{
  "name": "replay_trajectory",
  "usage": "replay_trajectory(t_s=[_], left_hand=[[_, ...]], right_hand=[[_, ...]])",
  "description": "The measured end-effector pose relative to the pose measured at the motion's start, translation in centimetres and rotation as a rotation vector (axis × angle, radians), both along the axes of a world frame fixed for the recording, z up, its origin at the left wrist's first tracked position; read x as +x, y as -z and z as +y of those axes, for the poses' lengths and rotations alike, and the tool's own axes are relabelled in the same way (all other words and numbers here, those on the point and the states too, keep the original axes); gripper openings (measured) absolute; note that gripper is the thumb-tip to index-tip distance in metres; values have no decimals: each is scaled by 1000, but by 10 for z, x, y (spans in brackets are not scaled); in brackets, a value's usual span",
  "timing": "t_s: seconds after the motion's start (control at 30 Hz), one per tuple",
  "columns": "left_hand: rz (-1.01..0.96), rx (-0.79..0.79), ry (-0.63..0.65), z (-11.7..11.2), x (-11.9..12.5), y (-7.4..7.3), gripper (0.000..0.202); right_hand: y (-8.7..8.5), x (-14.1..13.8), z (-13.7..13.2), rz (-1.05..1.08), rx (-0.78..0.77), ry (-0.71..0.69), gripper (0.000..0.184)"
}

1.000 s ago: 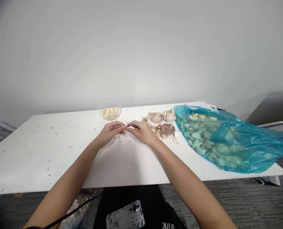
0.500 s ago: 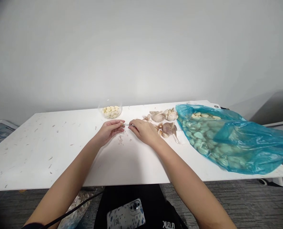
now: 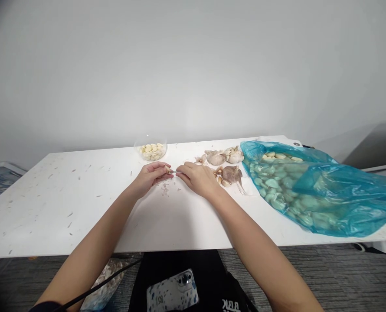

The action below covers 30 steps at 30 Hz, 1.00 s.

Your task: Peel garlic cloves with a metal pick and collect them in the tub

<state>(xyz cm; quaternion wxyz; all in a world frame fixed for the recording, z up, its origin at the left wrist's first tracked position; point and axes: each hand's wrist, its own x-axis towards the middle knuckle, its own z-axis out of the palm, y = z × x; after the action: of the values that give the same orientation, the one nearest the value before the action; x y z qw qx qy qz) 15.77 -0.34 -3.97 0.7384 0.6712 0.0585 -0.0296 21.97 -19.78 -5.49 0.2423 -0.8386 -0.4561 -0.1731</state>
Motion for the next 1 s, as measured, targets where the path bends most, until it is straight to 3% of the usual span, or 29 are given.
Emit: replay_trajectory(t_s=[0.23,0.47,0.77,1.0], left_hand=[[-105,171,2,1,1,6,39],[23,153,-13,2,1,6,38],[6,97,10,3,1,7,37],[47,41,-88,2,1,2,38]], right_hand=[[1,-1,1,-41,-61,22,30],[3,1,2,-48,-51,2,31],[5,3,4,-87,-42,86,30],[-1,4,-2,31,127,63,26]])
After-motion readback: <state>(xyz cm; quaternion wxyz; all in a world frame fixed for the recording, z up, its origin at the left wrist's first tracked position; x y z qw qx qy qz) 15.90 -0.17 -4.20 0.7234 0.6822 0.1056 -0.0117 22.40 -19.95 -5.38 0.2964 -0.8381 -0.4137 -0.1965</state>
